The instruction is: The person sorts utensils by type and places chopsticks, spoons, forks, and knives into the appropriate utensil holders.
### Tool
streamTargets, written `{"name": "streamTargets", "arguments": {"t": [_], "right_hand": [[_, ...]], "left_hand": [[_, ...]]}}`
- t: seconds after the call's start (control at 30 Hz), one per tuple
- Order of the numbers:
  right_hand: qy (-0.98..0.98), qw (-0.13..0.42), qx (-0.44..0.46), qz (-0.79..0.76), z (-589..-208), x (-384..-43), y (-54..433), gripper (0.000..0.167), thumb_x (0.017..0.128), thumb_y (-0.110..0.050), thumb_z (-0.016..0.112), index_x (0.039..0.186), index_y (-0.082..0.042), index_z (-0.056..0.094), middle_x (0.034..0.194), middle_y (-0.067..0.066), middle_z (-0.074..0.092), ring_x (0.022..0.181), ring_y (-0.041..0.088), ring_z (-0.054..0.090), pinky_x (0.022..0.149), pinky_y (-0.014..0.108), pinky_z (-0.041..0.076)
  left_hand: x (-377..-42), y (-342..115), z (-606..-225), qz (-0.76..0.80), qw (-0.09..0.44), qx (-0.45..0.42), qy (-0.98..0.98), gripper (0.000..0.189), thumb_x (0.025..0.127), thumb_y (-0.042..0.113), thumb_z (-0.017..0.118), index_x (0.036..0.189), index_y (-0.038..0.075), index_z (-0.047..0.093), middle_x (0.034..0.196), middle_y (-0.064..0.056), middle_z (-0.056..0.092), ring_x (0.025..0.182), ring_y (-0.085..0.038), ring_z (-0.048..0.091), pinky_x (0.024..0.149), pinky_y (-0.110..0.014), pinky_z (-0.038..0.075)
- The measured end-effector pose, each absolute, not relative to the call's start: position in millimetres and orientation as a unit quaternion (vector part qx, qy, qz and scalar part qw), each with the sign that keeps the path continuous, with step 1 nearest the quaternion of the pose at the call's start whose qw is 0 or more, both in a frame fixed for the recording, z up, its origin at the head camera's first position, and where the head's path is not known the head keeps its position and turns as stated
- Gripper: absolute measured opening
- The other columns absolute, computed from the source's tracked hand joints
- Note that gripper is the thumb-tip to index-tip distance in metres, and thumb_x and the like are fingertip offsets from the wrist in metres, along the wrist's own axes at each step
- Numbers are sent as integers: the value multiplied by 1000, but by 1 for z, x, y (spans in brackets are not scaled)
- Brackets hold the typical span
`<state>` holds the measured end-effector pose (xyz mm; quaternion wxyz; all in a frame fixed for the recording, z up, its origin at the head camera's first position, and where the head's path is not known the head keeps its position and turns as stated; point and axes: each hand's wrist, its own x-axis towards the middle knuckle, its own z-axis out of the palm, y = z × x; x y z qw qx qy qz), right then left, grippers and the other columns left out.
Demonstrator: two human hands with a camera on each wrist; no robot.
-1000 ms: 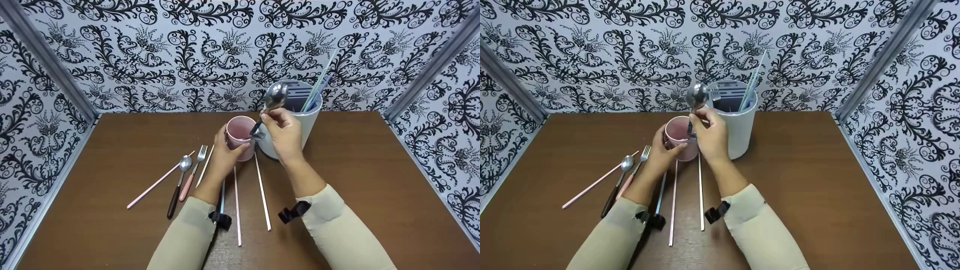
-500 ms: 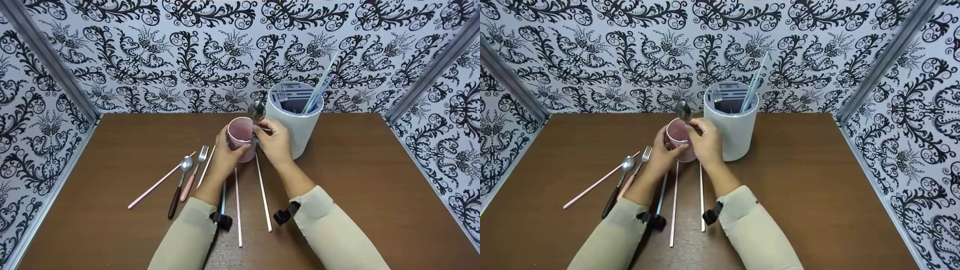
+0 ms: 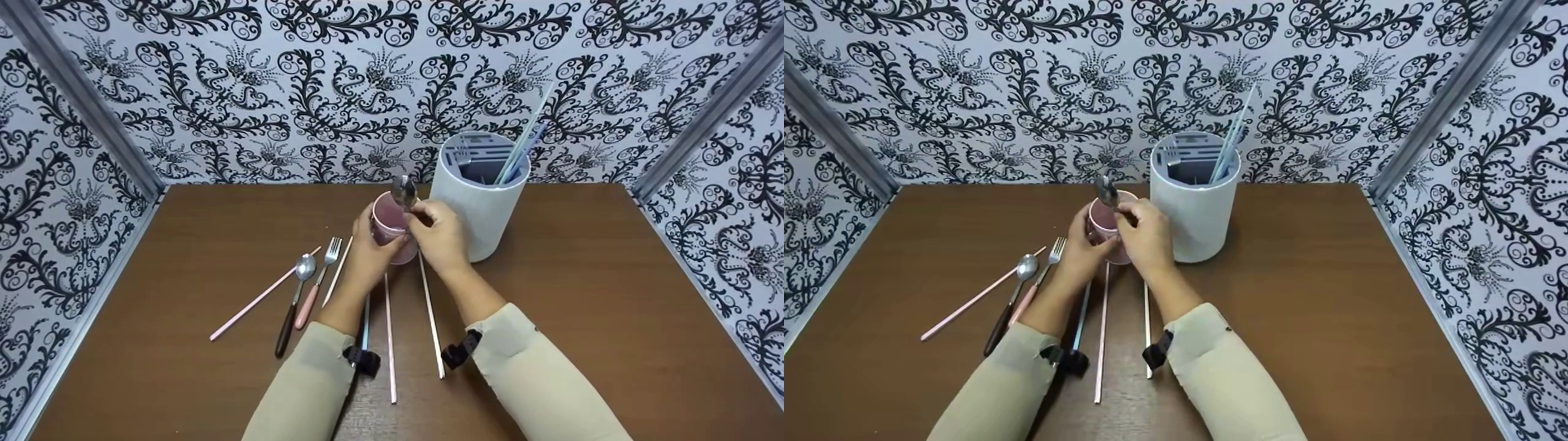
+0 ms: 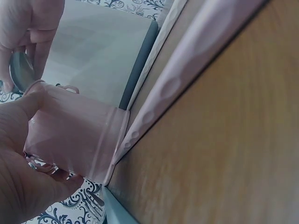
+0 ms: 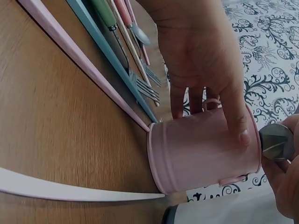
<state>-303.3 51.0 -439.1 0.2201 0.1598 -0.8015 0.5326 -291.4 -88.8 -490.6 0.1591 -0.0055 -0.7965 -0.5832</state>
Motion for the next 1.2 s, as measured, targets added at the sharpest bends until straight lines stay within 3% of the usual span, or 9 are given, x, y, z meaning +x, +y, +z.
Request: {"name": "streamTargets", "arguments": {"t": [0.17,0.4,0.63,0.83,1.2], "right_hand": [[-821,213,170,501,-438,-302,48,11,86,-5,77,95,-2,80,97,13,76,92,26,69,88,42,57],[-834,196,189,480,-438,-300,43,12,85,-1,72,93,-2,79,93,11,73,85,21,65,78,31,56],[-841,182,210,464,-438,-297,38,10,90,-3,71,97,-1,78,99,12,75,92,24,70,85,39,59],[-850,165,207,455,-439,-296,38,12,90,-4,71,100,0,78,103,14,75,97,27,70,91,42,58],[-847,148,201,469,-434,-294,40,12,91,-5,72,101,1,77,101,15,73,96,27,68,90,41,58]], "left_hand": [[-291,-89,-490,-578,168,-10,-799,90,81,23,87,156,7,40,147,-26,49,133,-39,54,115,-52,45],[-292,-90,-491,-574,172,-11,-800,87,80,16,86,154,4,41,146,-26,49,135,-40,52,117,-51,44],[-293,-89,-491,-576,165,1,-800,76,83,13,80,151,2,46,145,-26,50,136,-39,54,119,-48,43],[-292,-89,-491,-576,173,-18,-799,78,84,11,77,154,3,43,148,-28,48,137,-39,53,120,-48,42],[-292,-89,-492,-581,172,-13,-795,76,85,13,78,153,3,45,146,-27,49,135,-38,54,119,-48,43]]}}
